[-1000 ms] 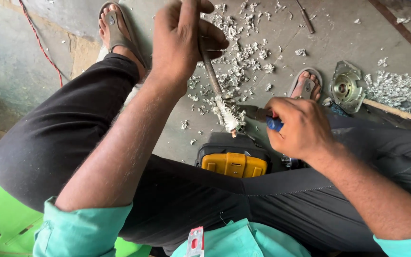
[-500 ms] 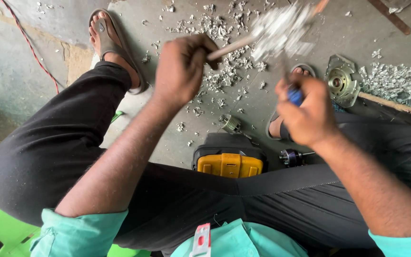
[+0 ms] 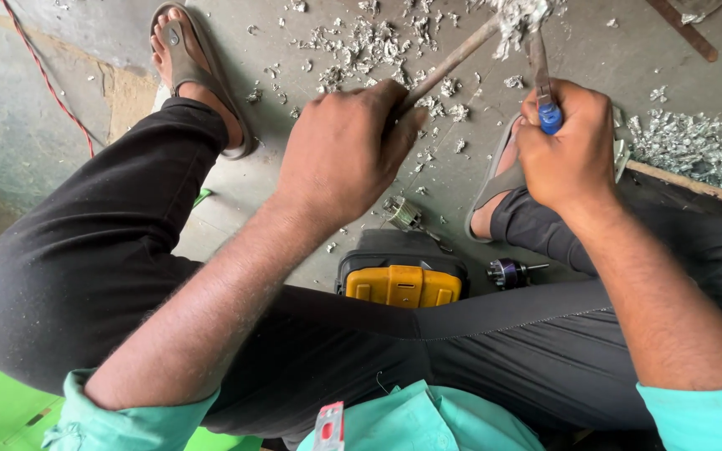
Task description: The person sits on a chair and uses pliers to pull crumpled aluminum foil wrapping off a metal rod, working section by section and letting the stripped foil fall onto the floor with other scrap. They reposition the rod in the pliers repeatedly to strip more of its length.
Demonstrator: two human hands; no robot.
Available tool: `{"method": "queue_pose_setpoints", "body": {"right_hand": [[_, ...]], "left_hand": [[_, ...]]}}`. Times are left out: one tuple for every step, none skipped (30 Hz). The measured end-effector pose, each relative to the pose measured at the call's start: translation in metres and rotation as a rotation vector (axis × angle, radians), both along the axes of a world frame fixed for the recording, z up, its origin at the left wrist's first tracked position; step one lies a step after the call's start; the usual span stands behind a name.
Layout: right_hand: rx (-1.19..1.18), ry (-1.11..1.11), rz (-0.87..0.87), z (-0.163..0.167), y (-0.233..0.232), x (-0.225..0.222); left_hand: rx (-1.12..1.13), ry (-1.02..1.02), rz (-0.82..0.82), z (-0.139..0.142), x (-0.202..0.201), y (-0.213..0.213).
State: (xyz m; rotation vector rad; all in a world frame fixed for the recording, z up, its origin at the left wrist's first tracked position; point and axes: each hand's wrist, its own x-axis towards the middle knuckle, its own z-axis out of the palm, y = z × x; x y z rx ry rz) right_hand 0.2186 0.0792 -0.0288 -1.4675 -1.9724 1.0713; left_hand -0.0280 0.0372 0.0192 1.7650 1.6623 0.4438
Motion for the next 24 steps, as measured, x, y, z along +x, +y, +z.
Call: {"method": "queue_pose_setpoints", "body": {"right_hand": [[0.026, -0.044, -0.001, 0.001, 0.001, -0.002], [0.053, -0.092, -0.005, 0.003, 0.002, -0.003], [0.08, -0.142, -0.009, 0.004, 0.004, -0.005], [0.175, -0.224, 0.022, 0.006, 0.007, -0.005], [0.267, -0.305, 0.057, 0.007, 0.009, -0.006], [0.36, -0.384, 0.093, 0.008, 0.01, -0.006], [0.321, -0.406, 0.092, 0.008, 0.011, -0.006], [0.281, -0.426, 0.09, 0.008, 0.012, -0.005], [0.243, -0.45, 0.083, 0.007, 0.012, -0.005], [0.207, -0.475, 0.077, 0.006, 0.01, -0.005], [0.17, -0.502, 0.071, 0.004, 0.009, -0.006], [0.131, -0.527, 0.067, 0.001, 0.007, -0.007], [0.087, -0.493, 0.083, -0.001, 0.002, -0.01], [0.045, -0.455, 0.101, -0.004, -0.005, -0.012], [0.006, -0.416, 0.117, -0.007, -0.012, -0.016], [0.044, -0.436, 0.156, -0.009, -0.018, -0.017], [0.082, -0.458, 0.194, -0.011, -0.024, -0.018], [0.119, -0.478, 0.236, -0.012, -0.029, -0.018], [0.089, -0.465, 0.236, -0.014, -0.033, -0.019], [0.056, -0.451, 0.235, -0.014, -0.036, -0.019], [0.023, -0.442, 0.226, -0.013, -0.04, -0.017], [-0.116, -0.485, 0.22, -0.013, -0.043, -0.016], [-0.264, -0.53, 0.209, -0.014, -0.044, -0.018], [-0.416, -0.572, 0.201, -0.013, -0.046, -0.017]], "left_hand": [[0.029, 0.021, 0.018, 0.003, 0.0, -0.002], [0.06, 0.038, 0.032, 0.005, 0.0, -0.003], [0.091, 0.053, 0.046, 0.006, -0.001, -0.002], [0.061, 0.095, 0.036, 0.007, -0.003, -0.001], [0.028, 0.137, 0.03, 0.007, -0.005, 0.0], [-0.006, 0.179, 0.023, 0.008, -0.007, 0.001], [0.0, 0.228, -0.002, 0.009, -0.011, 0.0], [0.004, 0.279, -0.029, 0.01, -0.014, -0.002], [0.012, 0.328, -0.06, 0.011, -0.017, -0.003], [0.066, 0.406, -0.1, 0.011, -0.02, -0.004], [0.12, 0.484, -0.139, 0.012, -0.024, -0.004], [0.172, 0.561, -0.178, 0.014, -0.029, -0.005], [0.25, 0.629, -0.192, 0.016, -0.035, -0.005], [0.328, 0.7, -0.204, 0.019, -0.041, -0.005], [0.411, 0.772, -0.216, 0.022, -0.047, -0.005], [0.441, 0.822, -0.237, 0.025, -0.051, -0.007], [0.473, 0.87, -0.257, 0.028, -0.053, -0.009], [0.502, 0.919, -0.275, 0.031, -0.055, -0.012], [0.548, 0.921, -0.273, 0.034, -0.055, -0.015], [0.592, 0.921, -0.273, 0.037, -0.055, -0.019], [0.629, 0.933, -0.281, 0.039, -0.053, -0.02], [0.667, 0.945, -0.289, 0.04, -0.052, -0.022], [0.686, 0.966, -0.307, 0.042, -0.053, -0.019], [0.701, 0.987, -0.324, 0.042, -0.054, -0.016]]}}
